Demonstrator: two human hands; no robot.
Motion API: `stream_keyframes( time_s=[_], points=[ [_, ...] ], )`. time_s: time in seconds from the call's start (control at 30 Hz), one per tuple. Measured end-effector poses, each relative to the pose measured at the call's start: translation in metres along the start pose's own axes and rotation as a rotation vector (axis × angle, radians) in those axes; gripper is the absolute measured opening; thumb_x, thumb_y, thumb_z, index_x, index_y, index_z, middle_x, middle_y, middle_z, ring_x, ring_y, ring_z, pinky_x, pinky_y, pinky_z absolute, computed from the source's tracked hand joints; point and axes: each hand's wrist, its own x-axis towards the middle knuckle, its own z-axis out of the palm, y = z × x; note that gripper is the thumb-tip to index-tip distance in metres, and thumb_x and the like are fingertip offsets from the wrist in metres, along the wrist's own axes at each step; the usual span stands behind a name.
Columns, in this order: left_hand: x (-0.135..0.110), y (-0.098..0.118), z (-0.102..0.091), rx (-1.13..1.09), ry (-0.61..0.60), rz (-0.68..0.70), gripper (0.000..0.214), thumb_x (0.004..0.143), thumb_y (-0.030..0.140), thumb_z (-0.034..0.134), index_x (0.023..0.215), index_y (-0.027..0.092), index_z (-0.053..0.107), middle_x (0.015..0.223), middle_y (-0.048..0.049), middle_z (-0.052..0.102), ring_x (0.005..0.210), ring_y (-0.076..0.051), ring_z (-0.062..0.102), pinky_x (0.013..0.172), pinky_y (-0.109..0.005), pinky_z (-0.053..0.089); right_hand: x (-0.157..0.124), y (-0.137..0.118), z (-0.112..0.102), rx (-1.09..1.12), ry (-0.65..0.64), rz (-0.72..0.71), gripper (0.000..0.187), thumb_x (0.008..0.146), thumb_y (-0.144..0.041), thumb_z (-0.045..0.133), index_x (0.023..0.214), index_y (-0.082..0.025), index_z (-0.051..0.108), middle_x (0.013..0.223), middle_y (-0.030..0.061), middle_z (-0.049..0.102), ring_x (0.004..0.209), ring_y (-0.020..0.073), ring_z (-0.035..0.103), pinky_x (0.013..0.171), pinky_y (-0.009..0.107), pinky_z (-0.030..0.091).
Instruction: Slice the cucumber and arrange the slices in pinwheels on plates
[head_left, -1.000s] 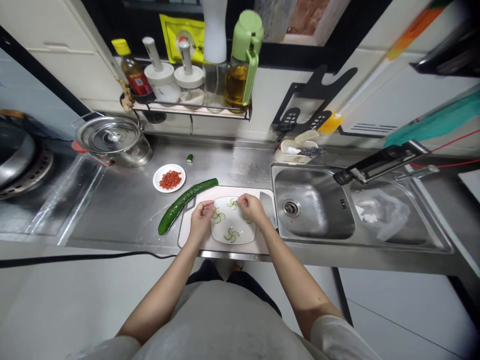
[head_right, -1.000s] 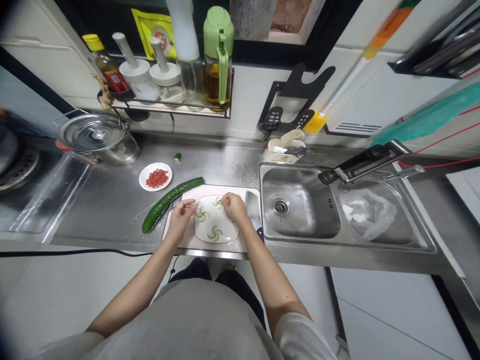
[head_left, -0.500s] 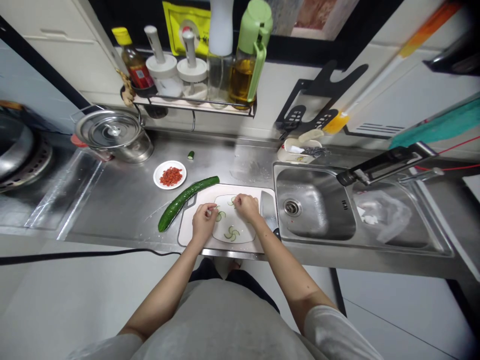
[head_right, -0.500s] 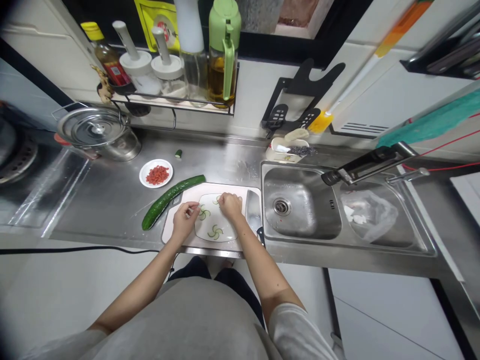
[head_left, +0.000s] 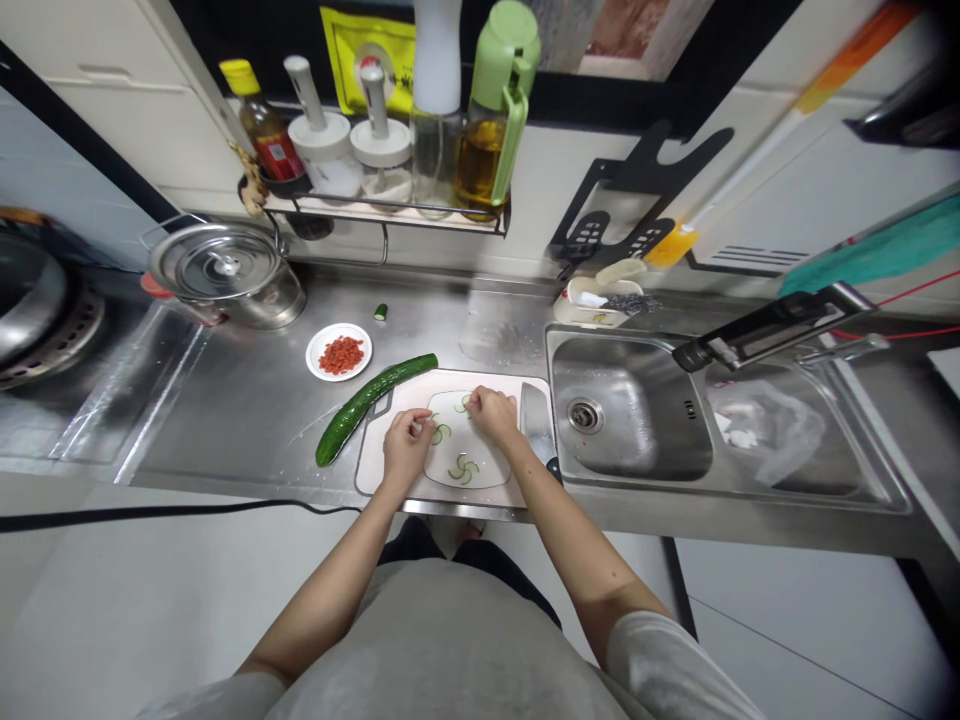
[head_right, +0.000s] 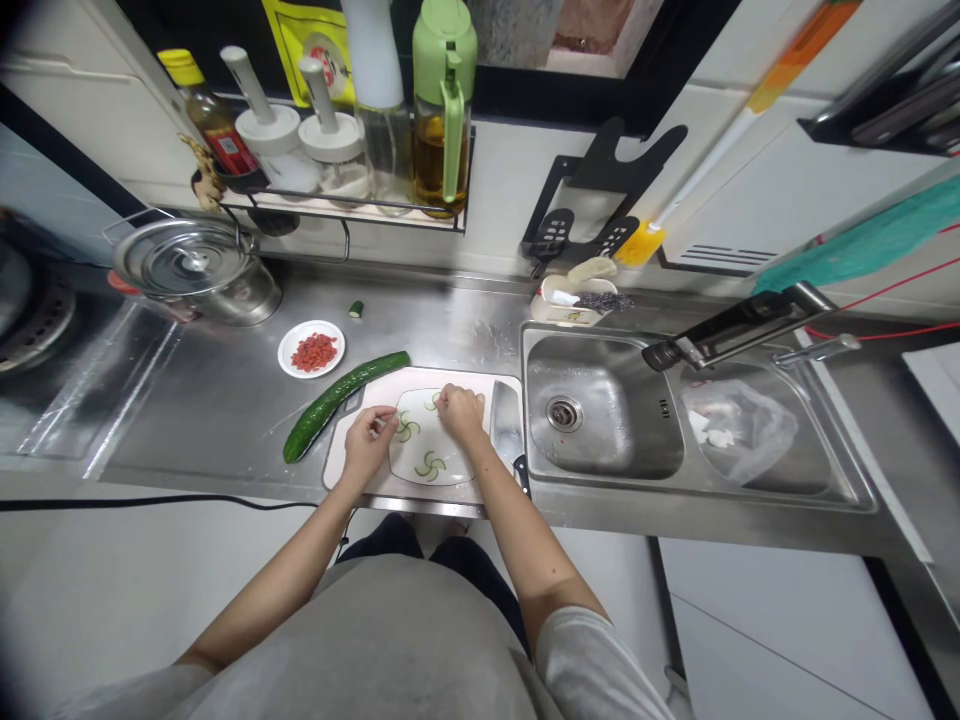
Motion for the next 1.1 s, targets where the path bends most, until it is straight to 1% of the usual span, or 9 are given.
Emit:
stream_keyframes(
  time_s=[0.13, 0.37, 0.5, 0.63, 0.73, 0.8, 0.97, 1.03, 1.1],
  points=[
    [0.000, -0.003, 0.000, 0.026, 0.001, 0.006, 0.015, 0.077, 0.027, 0.063, 0.090, 0.024, 0.068, 0.085, -0.0016, 0.061, 0.066, -0.012, 0.050, 0.068, -0.026, 0.041, 0.000, 0.000, -0.003, 0.019, -0.008, -0.002, 0.016, 0.089, -0.030, 0.048, 0.088, -0.021, 0.061, 0.093, 0.0043, 0.067, 0.089, 0.0195, 0.054, 0.077, 0.031, 0.023],
    [0.000, -0.004, 0.001, -0.046, 0.020, -0.018, 0.015, 0.072, 0.024, 0.067, 0.087, 0.024, 0.070, 0.081, -0.0006, 0.061, 0.064, -0.012, 0.048, 0.065, -0.024, 0.040, -0.001, 0.000, -0.006, 0.046, -0.006, -0.004, 0.016, 0.088, -0.030, 0.049, 0.087, -0.021, 0.061, 0.091, 0.0045, 0.068, 0.089, 0.0200, 0.054, 0.078, 0.031, 0.025],
    [0.004, -0.006, -0.002, -0.053, 0.054, -0.017, 0.015, 0.072, 0.024, 0.067, 0.087, 0.024, 0.070, 0.081, -0.0007, 0.061, 0.063, -0.012, 0.048, 0.065, -0.024, 0.040, -0.001, 0.007, -0.014, 0.144, 0.096, 0.012, 0.016, 0.086, -0.030, 0.048, 0.086, -0.022, 0.061, 0.085, 0.0026, 0.068, 0.083, 0.0187, 0.055, 0.076, 0.029, 0.028],
    [0.019, -0.011, -0.010, -0.034, 0.129, 0.004, 0.018, 0.073, 0.025, 0.065, 0.091, 0.022, 0.069, 0.084, -0.0016, 0.061, 0.065, -0.011, 0.049, 0.068, -0.024, 0.042, -0.005, 0.023, -0.030, 0.290, 0.230, 0.045, 0.019, 0.084, -0.036, 0.048, 0.083, -0.022, 0.060, 0.072, 0.0000, 0.063, 0.071, 0.0160, 0.054, 0.068, 0.026, 0.032],
    [0.037, -0.016, -0.023, 0.011, 0.213, 0.004, 0.019, 0.075, 0.027, 0.062, 0.092, 0.021, 0.069, 0.083, -0.0015, 0.060, 0.065, -0.011, 0.048, 0.068, -0.023, 0.042, -0.011, 0.037, -0.039, 0.394, 0.326, 0.065, 0.022, 0.082, -0.040, 0.048, 0.081, -0.021, 0.060, 0.066, -0.0015, 0.058, 0.064, 0.0146, 0.051, 0.063, 0.025, 0.033],
    [0.051, -0.019, -0.036, 0.058, 0.287, -0.013, 0.022, 0.076, 0.029, 0.061, 0.095, 0.020, 0.068, 0.080, -0.0007, 0.060, 0.063, -0.011, 0.048, 0.067, -0.022, 0.042, -0.017, 0.045, -0.042, 0.452, 0.363, 0.062, 0.024, 0.080, -0.041, 0.048, 0.080, -0.020, 0.059, 0.065, -0.0019, 0.056, 0.062, 0.0139, 0.050, 0.061, 0.024, 0.034],
    [0.088, -0.023, -0.082, 0.271, 0.493, -0.029, 0.023, 0.079, 0.030, 0.059, 0.098, 0.020, 0.067, 0.088, -0.0017, 0.062, 0.065, -0.011, 0.050, 0.071, -0.024, 0.043, -0.034, 0.055, -0.044, 0.519, 0.399, 0.069, 0.028, 0.076, -0.045, 0.050, 0.077, -0.019, 0.059, 0.061, -0.0025, 0.052, 0.057, 0.0128, 0.045, 0.059, 0.025, 0.034],
    [0.101, -0.024, -0.099, 0.382, 0.522, -0.041, 0.022, 0.079, 0.029, 0.059, 0.099, 0.021, 0.067, 0.090, -0.0023, 0.062, 0.072, -0.013, 0.054, 0.077, -0.026, 0.043, -0.039, 0.057, -0.044, 0.547, 0.413, 0.073, 0.030, 0.074, -0.048, 0.050, 0.076, -0.019, 0.059, 0.059, -0.0029, 0.050, 0.056, 0.0124, 0.044, 0.058, 0.025, 0.034],
    [0.112, -0.025, -0.113, 0.494, 0.539, -0.063, 0.022, 0.080, 0.028, 0.058, 0.100, 0.022, 0.066, 0.092, -0.0034, 0.062, 0.082, -0.016, 0.056, 0.082, -0.028, 0.043, -0.043, 0.060, -0.044, 0.572, 0.423, 0.070, 0.033, 0.074, -0.050, 0.052, 0.075, -0.018, 0.059, 0.057, -0.0032, 0.049, 0.054, 0.0121, 0.043, 0.056, 0.025, 0.034]
  ],
)
